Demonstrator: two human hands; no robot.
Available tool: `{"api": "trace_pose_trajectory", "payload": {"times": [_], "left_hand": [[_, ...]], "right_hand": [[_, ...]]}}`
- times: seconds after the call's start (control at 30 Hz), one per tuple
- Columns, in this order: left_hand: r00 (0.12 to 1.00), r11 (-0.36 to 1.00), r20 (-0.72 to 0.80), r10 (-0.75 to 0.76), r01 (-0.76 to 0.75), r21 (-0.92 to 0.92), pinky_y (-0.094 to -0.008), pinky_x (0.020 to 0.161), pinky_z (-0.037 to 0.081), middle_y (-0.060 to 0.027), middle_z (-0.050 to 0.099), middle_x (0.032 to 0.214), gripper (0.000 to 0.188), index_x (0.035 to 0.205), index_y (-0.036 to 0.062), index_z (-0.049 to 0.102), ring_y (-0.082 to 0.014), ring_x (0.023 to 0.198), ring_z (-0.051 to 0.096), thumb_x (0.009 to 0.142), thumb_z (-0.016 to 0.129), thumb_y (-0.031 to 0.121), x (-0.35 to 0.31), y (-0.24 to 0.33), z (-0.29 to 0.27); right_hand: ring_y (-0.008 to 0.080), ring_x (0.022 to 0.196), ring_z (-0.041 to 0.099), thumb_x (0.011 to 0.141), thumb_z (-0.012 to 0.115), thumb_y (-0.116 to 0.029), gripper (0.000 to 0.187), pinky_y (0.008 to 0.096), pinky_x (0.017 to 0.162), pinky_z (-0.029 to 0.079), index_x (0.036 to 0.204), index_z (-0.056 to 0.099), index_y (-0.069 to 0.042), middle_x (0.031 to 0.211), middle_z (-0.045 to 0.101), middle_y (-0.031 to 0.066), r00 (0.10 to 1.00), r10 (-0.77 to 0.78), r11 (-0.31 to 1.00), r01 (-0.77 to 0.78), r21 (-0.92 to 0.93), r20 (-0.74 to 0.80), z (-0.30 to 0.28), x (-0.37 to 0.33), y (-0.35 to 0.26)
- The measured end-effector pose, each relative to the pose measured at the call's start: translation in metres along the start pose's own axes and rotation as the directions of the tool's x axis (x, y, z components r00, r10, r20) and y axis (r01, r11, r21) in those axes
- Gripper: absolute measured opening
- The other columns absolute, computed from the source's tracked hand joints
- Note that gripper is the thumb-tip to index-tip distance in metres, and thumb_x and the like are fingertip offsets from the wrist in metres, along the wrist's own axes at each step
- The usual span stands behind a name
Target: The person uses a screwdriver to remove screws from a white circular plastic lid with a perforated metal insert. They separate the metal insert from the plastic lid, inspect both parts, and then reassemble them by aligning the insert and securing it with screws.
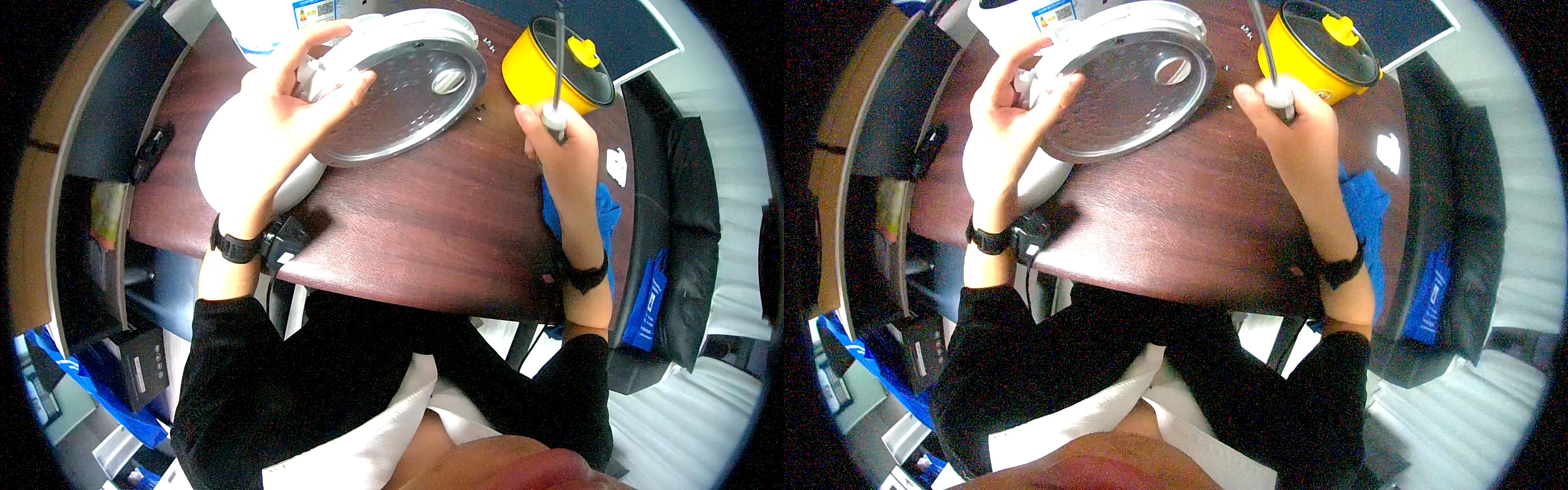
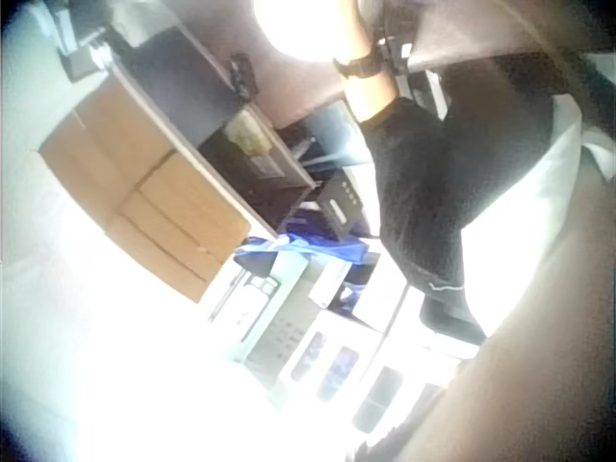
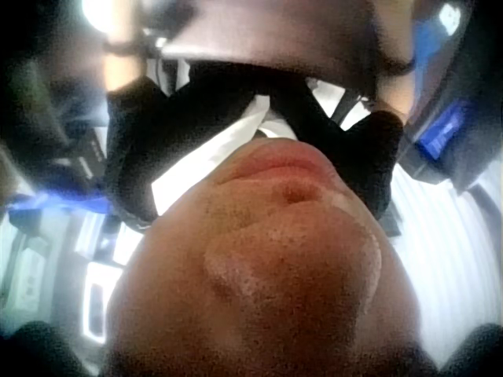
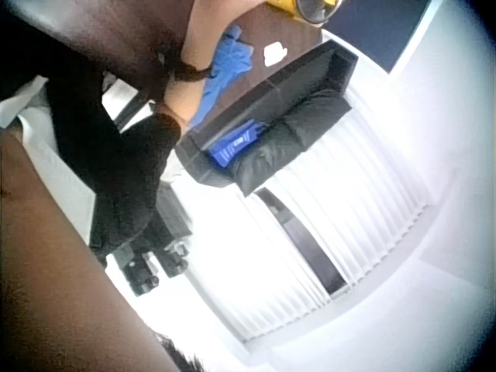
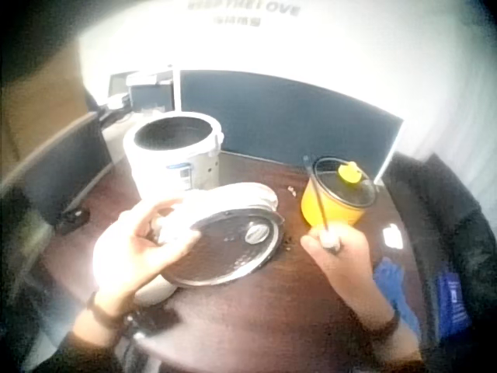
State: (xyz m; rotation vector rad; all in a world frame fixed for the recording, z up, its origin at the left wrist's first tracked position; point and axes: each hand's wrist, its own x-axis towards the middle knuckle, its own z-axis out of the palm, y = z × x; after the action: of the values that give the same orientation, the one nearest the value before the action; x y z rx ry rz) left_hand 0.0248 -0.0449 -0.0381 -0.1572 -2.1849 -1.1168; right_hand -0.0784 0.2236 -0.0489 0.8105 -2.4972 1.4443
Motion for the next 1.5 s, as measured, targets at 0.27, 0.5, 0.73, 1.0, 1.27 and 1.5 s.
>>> {"api": "trace_pose_trajectory", "payload": {"times": [0.27, 0.5, 0.73, 1.0, 1.27, 1.5], "left_hand": [[0.998, 1.000, 0.055, -0.031, 0.031, 0.003, -0.0238, 0.077, 0.049, -0.0053, 0.063, 0.099, 0.048, 0.118, 0.0008, 0.056, -0.0101, 0.090, 0.059, 0.075, 0.077, 0.009, 0.001, 0.002, -0.007], [0.994, 0.993, 0.088, 0.060, -0.068, 0.095, -0.0241, 0.079, 0.048, -0.0072, 0.063, 0.101, 0.048, 0.116, -0.0009, 0.056, -0.0120, 0.091, 0.059, 0.075, 0.077, 0.008, 0.002, -0.004, -0.012], [0.999, 0.997, 0.030, 0.018, -0.016, -0.073, -0.0237, 0.080, 0.048, -0.0081, 0.063, 0.100, 0.047, 0.117, -0.0001, 0.053, -0.0117, 0.091, 0.059, 0.076, 0.075, 0.007, 0.005, -0.009, -0.004], [0.996, 0.996, 0.004, -0.088, 0.088, 0.008, -0.0216, 0.076, 0.047, -0.0050, 0.064, 0.095, 0.039, 0.110, 0.0023, 0.054, -0.0088, 0.087, 0.059, 0.077, 0.074, 0.009, 0.005, -0.005, -0.003], [0.987, 0.975, -0.028, -0.161, 0.164, 0.150, -0.0205, 0.071, 0.045, -0.0026, 0.065, 0.090, 0.027, 0.101, 0.0045, 0.057, -0.0058, 0.081, 0.056, 0.080, 0.073, 0.013, 0.004, 0.005, 0.001], [0.992, 0.990, 0.001, -0.130, 0.129, 0.051, -0.0208, 0.066, 0.045, -0.0027, 0.065, 0.084, 0.027, 0.099, 0.0063, 0.058, -0.0060, 0.075, 0.056, 0.081, 0.072, 0.020, 0.004, 0.010, 0.003]], "right_hand": [[0.0052, 0.062, 0.053, 0.088, 0.065, -0.022, 0.038, 0.0186, 0.055, 0.045, 0.118, 0.055, -0.002, 0.091, 0.061, 0.0019, 0.981, -0.099, 0.913, 0.023, 0.408, 0.167, 0.023, 0.027, 0.017], [0.0054, 0.062, 0.053, 0.088, 0.064, -0.017, 0.039, 0.0197, 0.053, 0.045, 0.121, 0.053, -0.001, 0.091, 0.061, 0.0027, 0.971, -0.233, 0.936, 0.209, 0.284, 0.051, 0.029, 0.031, 0.016], [0.0111, 0.066, 0.059, 0.084, 0.069, -0.021, 0.034, 0.0253, 0.060, 0.048, 0.110, 0.056, -0.002, 0.085, 0.066, 0.0062, 0.968, -0.229, 0.942, 0.193, 0.276, 0.107, 0.032, 0.031, 0.023], [0.0170, 0.073, 0.065, 0.080, 0.072, -0.027, 0.034, 0.0289, 0.066, 0.050, 0.103, 0.060, -0.005, 0.081, 0.067, 0.0107, 0.966, -0.256, 0.963, 0.259, 0.080, -0.044, 0.039, 0.028, 0.026], [0.0142, 0.068, 0.063, 0.081, 0.072, -0.029, 0.035, 0.0273, 0.062, 0.050, 0.104, 0.060, -0.004, 0.078, 0.066, 0.0098, 0.976, -0.211, 0.975, 0.214, 0.054, -0.057, 0.039, 0.029, 0.027], [0.0061, 0.053, 0.053, 0.087, 0.065, -0.023, 0.028, 0.0201, 0.049, 0.042, 0.104, 0.058, -0.001, 0.071, 0.058, 0.0006, 0.994, -0.107, 0.967, 0.108, 0.231, -0.018, 0.025, 0.017, 0.009]]}}
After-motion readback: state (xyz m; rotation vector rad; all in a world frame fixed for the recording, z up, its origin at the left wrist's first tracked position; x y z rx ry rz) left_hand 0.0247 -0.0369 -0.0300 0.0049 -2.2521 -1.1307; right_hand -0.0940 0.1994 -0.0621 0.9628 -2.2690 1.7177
